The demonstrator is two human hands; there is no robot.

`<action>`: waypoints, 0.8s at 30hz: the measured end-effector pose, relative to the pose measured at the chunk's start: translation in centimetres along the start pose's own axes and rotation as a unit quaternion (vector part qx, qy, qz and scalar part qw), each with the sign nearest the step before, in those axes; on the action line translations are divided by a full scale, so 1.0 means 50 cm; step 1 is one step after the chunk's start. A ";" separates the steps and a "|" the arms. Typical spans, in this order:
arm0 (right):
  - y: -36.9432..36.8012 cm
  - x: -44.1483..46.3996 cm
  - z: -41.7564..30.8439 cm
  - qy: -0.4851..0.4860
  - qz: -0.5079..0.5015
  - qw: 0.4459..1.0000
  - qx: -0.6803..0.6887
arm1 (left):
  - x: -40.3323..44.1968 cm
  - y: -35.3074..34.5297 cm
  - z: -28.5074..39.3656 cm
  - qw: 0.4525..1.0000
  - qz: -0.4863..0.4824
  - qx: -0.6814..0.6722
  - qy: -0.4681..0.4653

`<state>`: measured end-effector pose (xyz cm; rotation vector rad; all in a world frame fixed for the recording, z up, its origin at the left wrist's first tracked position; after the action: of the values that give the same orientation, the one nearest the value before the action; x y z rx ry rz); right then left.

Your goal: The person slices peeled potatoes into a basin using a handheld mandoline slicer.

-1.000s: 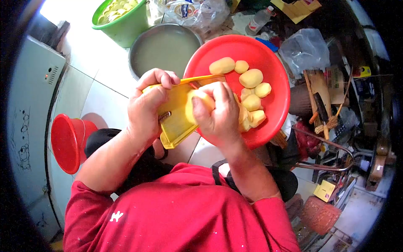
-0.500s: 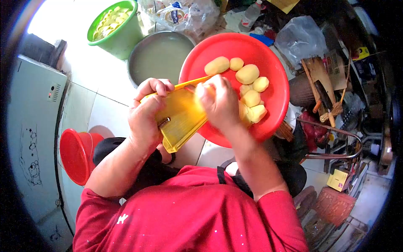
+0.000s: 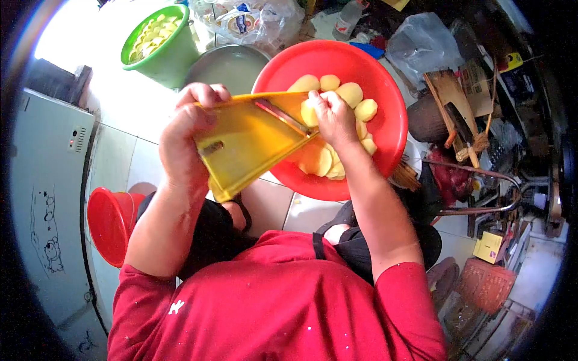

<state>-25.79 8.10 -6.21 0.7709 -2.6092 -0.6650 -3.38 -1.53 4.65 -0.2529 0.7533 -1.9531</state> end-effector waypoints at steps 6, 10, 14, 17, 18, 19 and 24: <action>0.009 0.027 -0.016 0.002 -0.053 0.998 -0.016 | 0.027 -0.011 0.012 0.998 0.042 -0.054 0.009; -0.004 0.026 0.030 -0.041 -0.042 0.998 -0.012 | 0.025 -0.016 -0.019 0.998 0.060 -0.017 0.000; -0.006 0.033 0.077 -0.069 -0.052 0.996 -0.006 | 0.013 -0.021 -0.062 0.999 0.018 -0.032 0.012; -0.011 0.048 0.123 -0.065 -0.046 0.997 0.010 | 0.012 -0.026 -0.086 0.999 0.019 -0.045 0.013; -0.012 0.050 0.121 -0.062 -0.040 0.996 0.039 | 0.012 -0.027 -0.091 0.999 0.016 -0.050 0.016; -0.008 0.051 0.123 -0.079 -0.043 0.993 0.075 | 0.016 -0.025 -0.095 0.999 0.008 -0.049 0.020; 0.015 0.058 0.118 -0.088 -0.061 0.990 0.095 | 0.015 -0.031 -0.107 0.998 0.018 -0.054 0.033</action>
<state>-30.96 8.96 -10.19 0.9750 -2.8354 -0.5455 -7.44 0.43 1.28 -0.2391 0.9026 -1.8974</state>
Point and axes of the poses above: each hand's wrist, its own x-axis towards the middle knuckle, its own y-axis out of the back of the hand, z = x × y, the point moved 3 cm from there along x, towards the middle knuckle, and after that the axes turned 12 degrees about z, right-handed, at the moved point
